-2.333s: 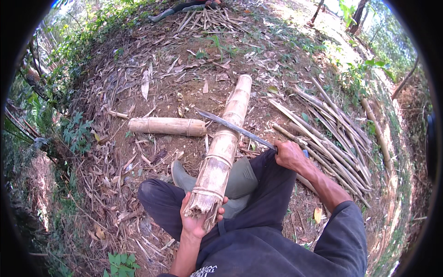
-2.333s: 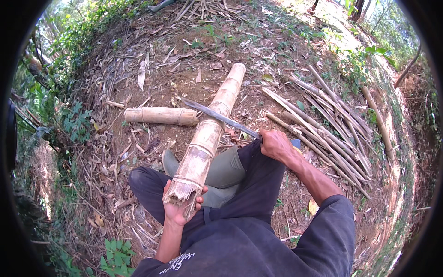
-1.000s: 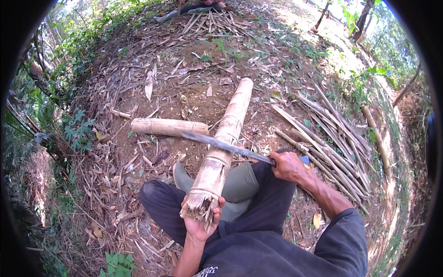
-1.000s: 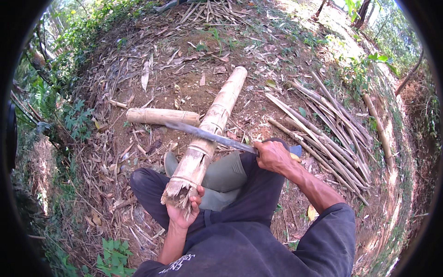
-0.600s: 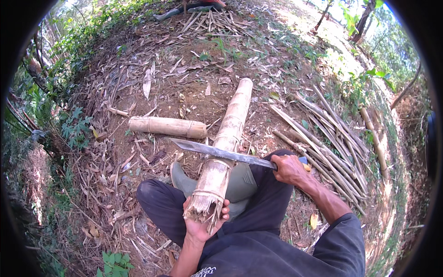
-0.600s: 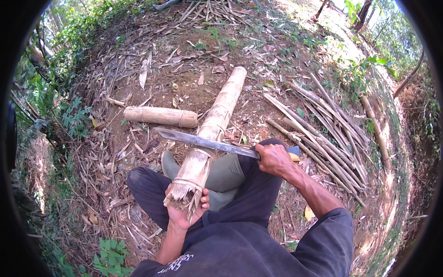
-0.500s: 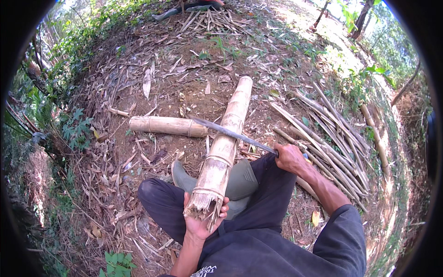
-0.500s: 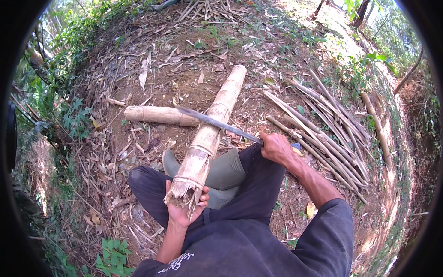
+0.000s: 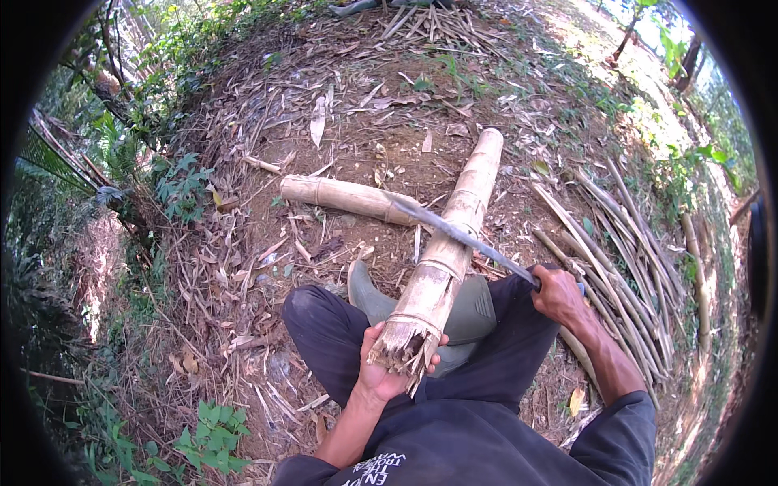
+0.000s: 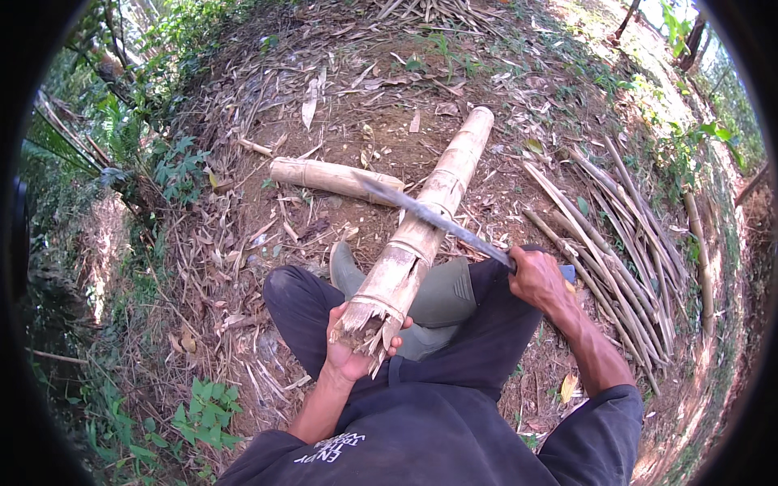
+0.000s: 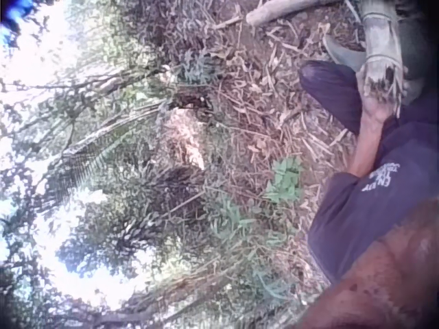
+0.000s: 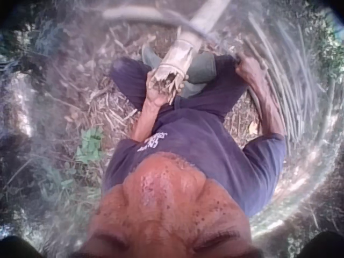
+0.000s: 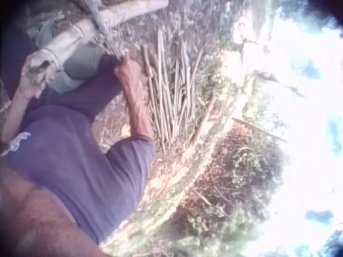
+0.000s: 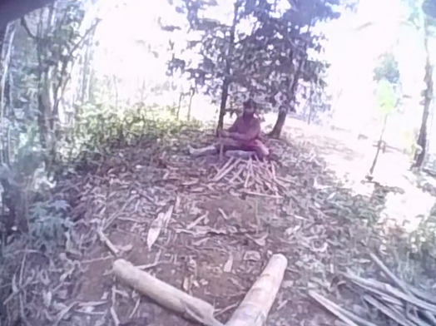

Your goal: The person sits on the ground in a wooded area and uses a machete to split a long bamboo pole lengthwise. They hold the bamboo steady with one hand and repeatedly strike it with the machete to create a deep groove, eventually splitting the pole into two halves.

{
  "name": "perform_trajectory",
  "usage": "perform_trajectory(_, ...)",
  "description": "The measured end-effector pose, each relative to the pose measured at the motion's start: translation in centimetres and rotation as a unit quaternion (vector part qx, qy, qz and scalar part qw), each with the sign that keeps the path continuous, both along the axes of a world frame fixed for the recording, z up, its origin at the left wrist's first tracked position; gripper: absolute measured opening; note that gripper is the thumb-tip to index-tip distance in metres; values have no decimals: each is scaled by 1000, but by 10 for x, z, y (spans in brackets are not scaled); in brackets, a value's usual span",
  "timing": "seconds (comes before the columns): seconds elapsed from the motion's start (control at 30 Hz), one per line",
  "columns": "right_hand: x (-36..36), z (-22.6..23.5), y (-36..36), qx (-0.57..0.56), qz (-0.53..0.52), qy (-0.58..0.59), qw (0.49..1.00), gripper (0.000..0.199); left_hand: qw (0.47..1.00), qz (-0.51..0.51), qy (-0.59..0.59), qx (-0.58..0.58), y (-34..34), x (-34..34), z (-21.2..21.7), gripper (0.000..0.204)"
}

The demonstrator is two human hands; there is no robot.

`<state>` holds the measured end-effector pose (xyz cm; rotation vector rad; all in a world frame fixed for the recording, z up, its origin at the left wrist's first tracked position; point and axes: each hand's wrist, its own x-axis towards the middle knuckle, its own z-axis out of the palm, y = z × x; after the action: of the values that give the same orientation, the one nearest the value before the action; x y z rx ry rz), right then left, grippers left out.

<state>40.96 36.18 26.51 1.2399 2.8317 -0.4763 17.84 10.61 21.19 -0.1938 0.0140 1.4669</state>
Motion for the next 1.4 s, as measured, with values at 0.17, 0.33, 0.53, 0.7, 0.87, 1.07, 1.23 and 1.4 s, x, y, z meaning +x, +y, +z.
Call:
perform_trajectory(0.17,-8,-13,17,10,-32,-24,999,18,999,-6,-21,43,0,-2,-6,90)
perform_trajectory(0.33,-12,6,-9,4,52,-5,999,16,999,1,-15,33,-1,5,-3,90)
perform_trajectory(0.53,-14,3,4,-18,-9,-6,1000,19,995,6,-96,24,0,6,6,85)
perform_trajectory(0.7,-15,4,-6,27,72,15,997,21,997,8,-81,16,-1,6,8,81)
perform_trajectory(0.87,-5,-4,22,9,-25,-14,1000,20,996,12,-84,13,-1,8,5,81)
perform_trajectory(1.07,-6,-10,6,23,13,-9,1000,19,982,11,-182,58,-5,7,-6,83)
perform_trajectory(1.23,-17,0,-5,19,67,-8,998,20,977,24,-198,70,-6,8,-10,85)
perform_trajectory(1.4,-19,-4,11,20,6,-40,999,17,982,7,-178,60,-5,9,-12,85)
